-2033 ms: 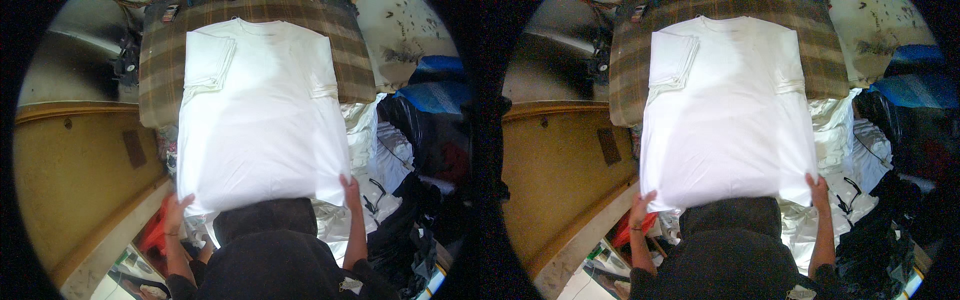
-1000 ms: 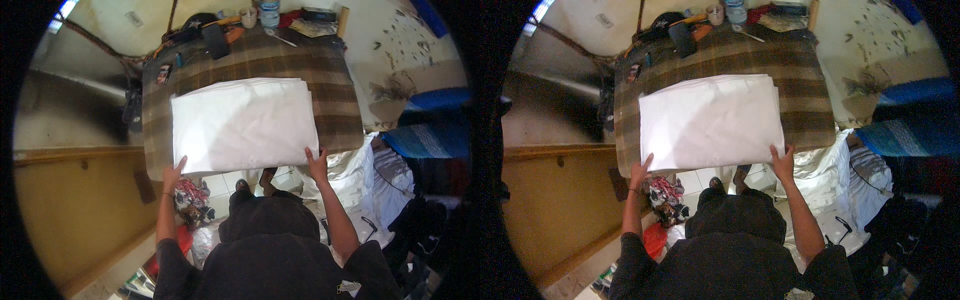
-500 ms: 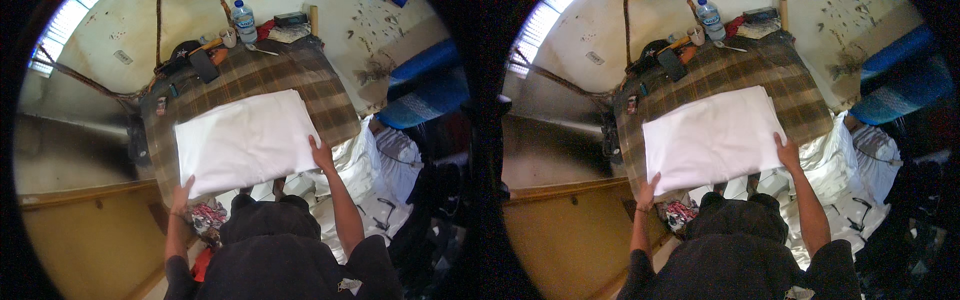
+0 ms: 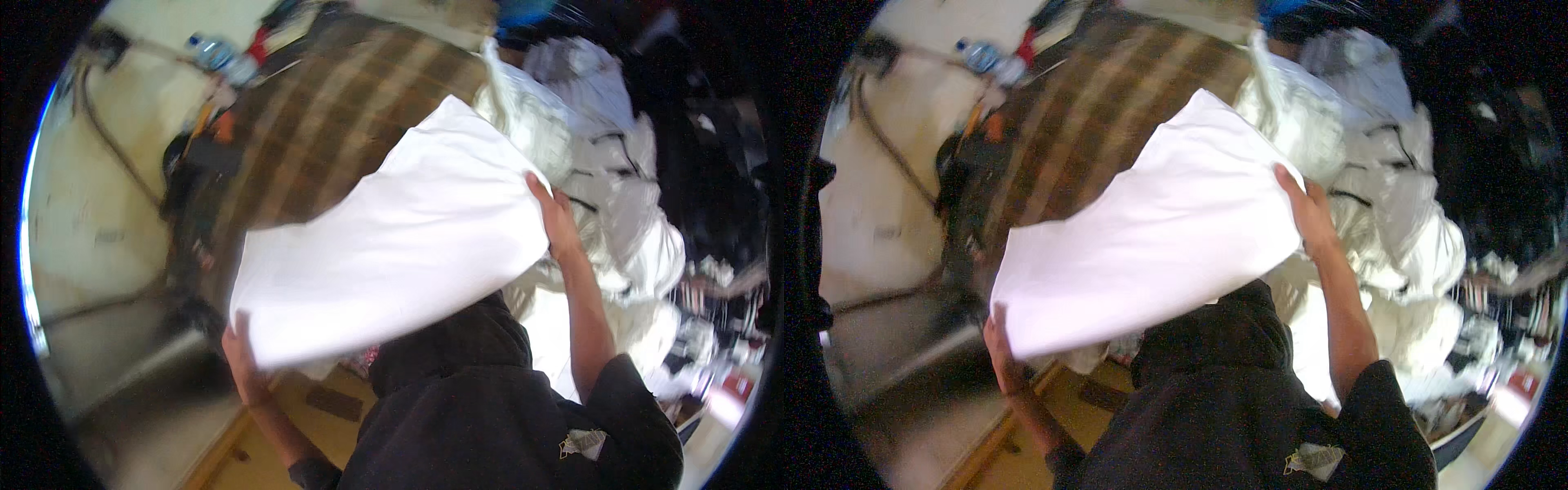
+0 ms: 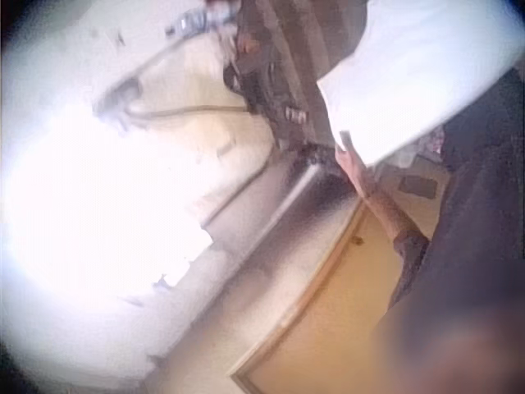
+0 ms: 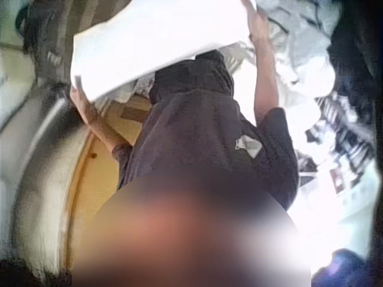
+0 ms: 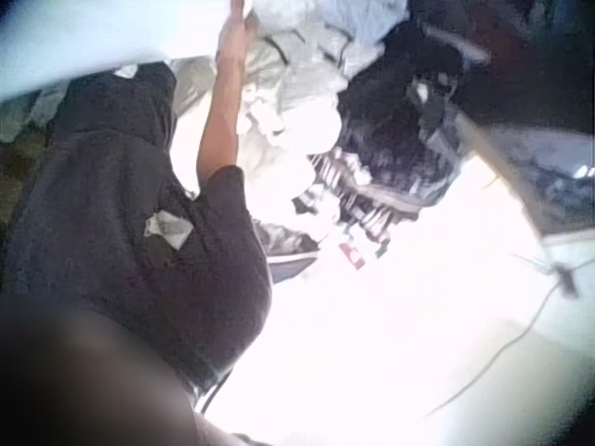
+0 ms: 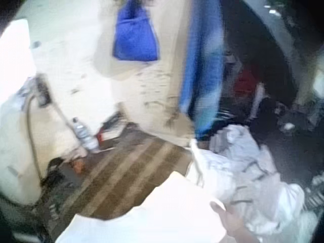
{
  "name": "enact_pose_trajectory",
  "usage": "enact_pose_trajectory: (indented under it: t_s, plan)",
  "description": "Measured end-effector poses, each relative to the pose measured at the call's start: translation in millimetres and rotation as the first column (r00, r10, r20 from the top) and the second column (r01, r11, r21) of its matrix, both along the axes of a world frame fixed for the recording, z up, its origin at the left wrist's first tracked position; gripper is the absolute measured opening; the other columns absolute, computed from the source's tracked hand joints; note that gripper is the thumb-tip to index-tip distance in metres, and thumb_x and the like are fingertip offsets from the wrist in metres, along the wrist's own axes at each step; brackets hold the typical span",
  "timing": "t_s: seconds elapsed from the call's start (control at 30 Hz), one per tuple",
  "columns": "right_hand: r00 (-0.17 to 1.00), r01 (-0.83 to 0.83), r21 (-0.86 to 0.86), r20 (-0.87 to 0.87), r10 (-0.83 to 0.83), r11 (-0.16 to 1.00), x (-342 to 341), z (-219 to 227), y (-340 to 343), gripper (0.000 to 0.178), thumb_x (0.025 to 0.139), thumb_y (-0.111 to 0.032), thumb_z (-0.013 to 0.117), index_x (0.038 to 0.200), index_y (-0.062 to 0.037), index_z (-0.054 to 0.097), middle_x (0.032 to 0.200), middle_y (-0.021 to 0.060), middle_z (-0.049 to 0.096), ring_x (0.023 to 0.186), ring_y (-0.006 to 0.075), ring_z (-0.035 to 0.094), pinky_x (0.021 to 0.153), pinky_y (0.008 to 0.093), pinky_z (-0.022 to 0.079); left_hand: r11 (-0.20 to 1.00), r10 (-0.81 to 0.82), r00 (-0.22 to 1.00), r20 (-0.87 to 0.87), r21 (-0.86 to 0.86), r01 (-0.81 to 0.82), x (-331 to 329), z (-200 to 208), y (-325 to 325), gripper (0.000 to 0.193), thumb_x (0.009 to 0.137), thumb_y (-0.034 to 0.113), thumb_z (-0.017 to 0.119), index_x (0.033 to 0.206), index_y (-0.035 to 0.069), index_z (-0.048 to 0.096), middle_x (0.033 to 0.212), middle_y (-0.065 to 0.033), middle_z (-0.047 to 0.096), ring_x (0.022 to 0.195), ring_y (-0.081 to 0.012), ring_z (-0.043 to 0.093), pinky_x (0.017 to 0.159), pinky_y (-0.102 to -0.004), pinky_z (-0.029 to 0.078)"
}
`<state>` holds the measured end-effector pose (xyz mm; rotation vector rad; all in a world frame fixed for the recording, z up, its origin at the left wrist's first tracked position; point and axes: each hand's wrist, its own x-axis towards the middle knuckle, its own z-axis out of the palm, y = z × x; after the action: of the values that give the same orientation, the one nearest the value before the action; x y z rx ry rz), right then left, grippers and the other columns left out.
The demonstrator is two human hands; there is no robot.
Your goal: The person repeatedly picks up white t-shirts from a pile, lays them flat on a wooden table, folds them by hand, and stacks them. The person handles the shirts one at a time, smoothing and aligning each before folding.
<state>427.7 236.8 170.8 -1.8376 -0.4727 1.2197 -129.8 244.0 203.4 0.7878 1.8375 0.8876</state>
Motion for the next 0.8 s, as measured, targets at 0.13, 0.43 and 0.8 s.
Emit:
enact_pose_trajectory:
  t_s: [0.13, 0.43, 0.8]
  plan:
    - [0.935, 0.342, -0.342, 0.220, -0.279, 0.875, 23, -58, -153, 0.104, 0.093, -0.072, 0.072, 0.143, 0.0175, 0.058, 0.126, 0.0248, 0.074, 0.108, 0.0312, 0.074, 0.097, 0.0393, 0.057, 0.898, -0.438, 0.897, -0.049, -0.052, 0.436, 66, -50, 25, 0.057, 0.109, 0.041, 0.068, 0.132, -0.011, 0.064, 0.117, -0.0154, 0.074, 0.092, -0.0191, 0.069, 0.082, -0.0319, 0.057]
    - [0.658, 0.718, -0.531, 0.303, -0.690, 0.451, 18, -87, -544, 0.083, 0.097, -0.062, 0.068, 0.123, 0.0167, 0.070, 0.103, 0.0182, 0.076, 0.087, 0.0251, 0.070, 0.080, 0.0423, 0.056, -0.008, -0.974, -0.041, -0.225, -0.146, 0.989, 442, -107, 43, 0.045, 0.104, 0.022, 0.074, 0.145, 0.009, 0.062, 0.145, -0.0169, 0.067, 0.134, -0.0281, 0.062, 0.113, -0.0360, 0.045]
    - [-0.316, 0.947, 0.250, 0.609, -0.727, -0.202, -56, 5, -729, 0.072, 0.109, -0.056, 0.061, 0.130, 0.0123, 0.067, 0.122, 0.0182, 0.074, 0.102, 0.0220, 0.069, 0.095, 0.0364, 0.054, -0.493, -0.868, -0.404, -0.288, 0.596, 0.634, 755, -78, -211, 0.041, 0.109, 0.034, 0.067, 0.145, 0.014, 0.066, 0.113, -0.0194, 0.079, 0.073, -0.0293, 0.071, 0.076, -0.0424, 0.056]
